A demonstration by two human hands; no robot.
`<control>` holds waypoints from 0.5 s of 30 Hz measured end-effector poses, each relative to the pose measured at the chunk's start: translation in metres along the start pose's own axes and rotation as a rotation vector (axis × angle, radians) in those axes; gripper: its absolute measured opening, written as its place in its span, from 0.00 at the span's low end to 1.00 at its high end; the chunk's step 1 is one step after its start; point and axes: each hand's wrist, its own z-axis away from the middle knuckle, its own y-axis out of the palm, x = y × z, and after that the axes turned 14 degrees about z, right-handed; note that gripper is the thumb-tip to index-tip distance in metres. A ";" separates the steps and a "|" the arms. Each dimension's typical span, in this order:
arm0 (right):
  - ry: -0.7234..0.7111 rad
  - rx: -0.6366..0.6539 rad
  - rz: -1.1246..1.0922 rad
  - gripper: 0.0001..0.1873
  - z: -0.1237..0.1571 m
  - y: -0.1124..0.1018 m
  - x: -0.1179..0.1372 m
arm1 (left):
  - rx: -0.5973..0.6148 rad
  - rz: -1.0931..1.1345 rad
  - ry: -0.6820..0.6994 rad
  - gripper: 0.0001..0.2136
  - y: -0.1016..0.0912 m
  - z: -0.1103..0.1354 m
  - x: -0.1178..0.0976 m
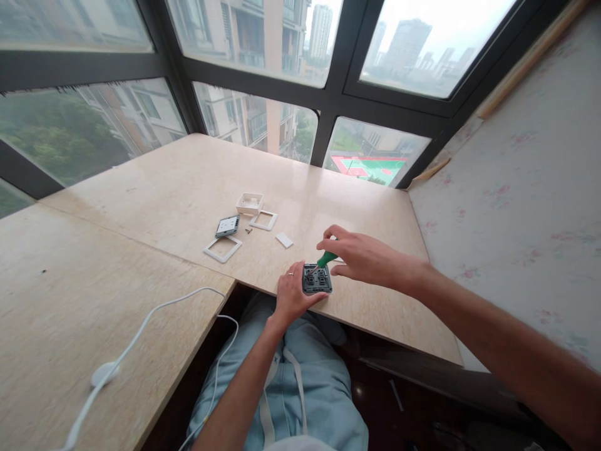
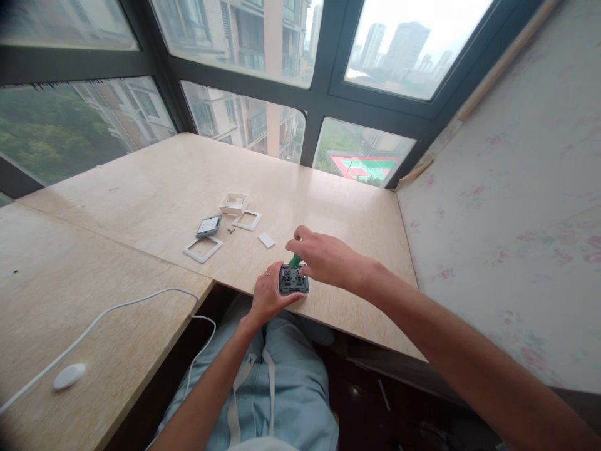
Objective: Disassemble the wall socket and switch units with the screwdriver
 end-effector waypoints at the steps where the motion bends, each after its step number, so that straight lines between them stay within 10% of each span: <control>1: 0.039 0.004 -0.021 0.17 0.002 0.001 -0.001 | 0.002 0.000 -0.006 0.46 0.000 0.000 0.000; 8: 0.289 -0.302 -0.393 0.14 0.035 0.021 -0.026 | 0.125 0.022 -0.104 0.48 -0.009 -0.002 -0.006; 15: 0.884 -0.465 -1.185 0.35 0.085 0.112 -0.037 | 0.304 -0.138 0.030 0.54 -0.018 -0.031 -0.027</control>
